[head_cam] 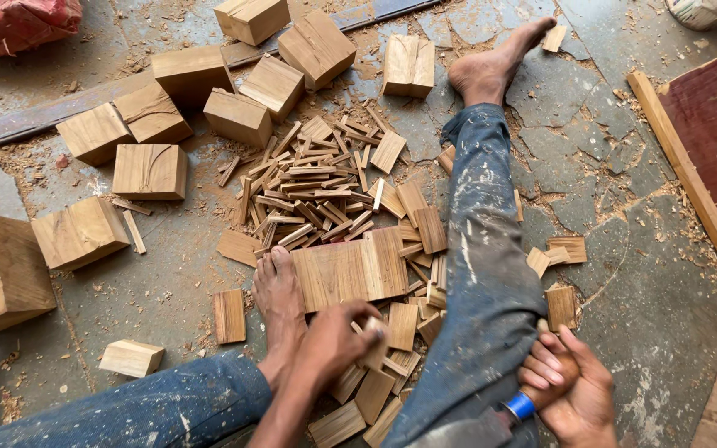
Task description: The person sits on the floor and uses a chisel to carve and scrape small wooden blocks. They hold the blocks by hand and against their bare foot for stability while removing thin shavings of wood from the surfaces.
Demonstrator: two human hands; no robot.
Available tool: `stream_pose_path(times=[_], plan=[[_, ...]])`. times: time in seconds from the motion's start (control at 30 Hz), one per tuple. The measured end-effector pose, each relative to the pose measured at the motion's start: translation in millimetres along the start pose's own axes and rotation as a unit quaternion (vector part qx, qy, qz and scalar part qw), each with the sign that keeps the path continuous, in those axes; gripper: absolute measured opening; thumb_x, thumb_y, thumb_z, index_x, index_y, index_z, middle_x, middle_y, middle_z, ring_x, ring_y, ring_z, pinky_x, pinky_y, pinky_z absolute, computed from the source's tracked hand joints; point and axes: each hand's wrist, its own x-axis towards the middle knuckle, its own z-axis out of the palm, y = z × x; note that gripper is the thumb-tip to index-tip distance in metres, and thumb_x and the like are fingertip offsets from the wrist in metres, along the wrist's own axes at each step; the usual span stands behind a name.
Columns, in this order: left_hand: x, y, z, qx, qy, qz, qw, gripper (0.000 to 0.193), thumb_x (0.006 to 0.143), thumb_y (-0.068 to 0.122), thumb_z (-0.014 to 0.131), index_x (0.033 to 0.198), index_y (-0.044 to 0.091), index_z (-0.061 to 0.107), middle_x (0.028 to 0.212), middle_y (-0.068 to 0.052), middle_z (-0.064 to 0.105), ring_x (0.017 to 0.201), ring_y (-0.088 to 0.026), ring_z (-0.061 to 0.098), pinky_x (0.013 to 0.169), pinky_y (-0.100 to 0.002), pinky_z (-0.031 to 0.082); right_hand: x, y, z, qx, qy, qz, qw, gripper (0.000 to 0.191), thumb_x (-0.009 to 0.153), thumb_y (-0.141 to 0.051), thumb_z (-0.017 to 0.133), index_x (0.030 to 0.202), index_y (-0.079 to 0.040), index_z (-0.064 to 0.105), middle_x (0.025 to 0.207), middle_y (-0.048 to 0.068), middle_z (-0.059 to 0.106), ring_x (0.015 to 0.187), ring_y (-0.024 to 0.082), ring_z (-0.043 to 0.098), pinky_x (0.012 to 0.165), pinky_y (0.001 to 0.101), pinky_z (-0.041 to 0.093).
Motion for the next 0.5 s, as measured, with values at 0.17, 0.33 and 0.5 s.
stream_pose_path(times=[0.17,0.33,0.5], plan=[[2.7,10.1,18.3,0.065,-0.111,0.066,0.990,0.037,0.089,0.031,0.074,0.118,0.008,0.072,0.110,-0.014,0.076,0.093,-0.023,0.074,0.087,-0.040,0.061,-36.5,-52.9,-75.6,0.065,-0.091,0.025,0.993,0.031,0.117,-0.035,0.054,0.107,-0.007,0.047,0.070,-0.003,0.040,0.058,0.011,0.044,0.062,0.0313,0.041],[25.6,31.5,16.2,0.064,-0.074,0.054,0.994,0.032,0.093,0.030,0.068,0.115,0.009,0.074,0.102,-0.015,0.078,0.084,-0.026,0.075,0.084,-0.042,0.061,-64.6,-92.1,-155.6,0.016,-0.096,0.068,0.993,0.034,0.111,-0.045,0.043,0.104,-0.012,0.042,0.072,0.003,0.040,0.071,0.023,0.048,0.069,0.0484,0.040],[63.7,64.5,38.0,0.153,0.004,0.156,0.976,0.036,0.088,0.019,0.072,0.121,0.005,0.068,0.115,-0.017,0.070,0.099,-0.029,0.069,0.092,-0.044,0.059,-86.1,-93.7,-188.3,0.029,-0.173,0.071,0.982,0.033,0.112,-0.041,0.039,0.109,-0.008,0.040,0.079,0.008,0.043,0.076,0.028,0.047,0.074,0.0463,0.038]])
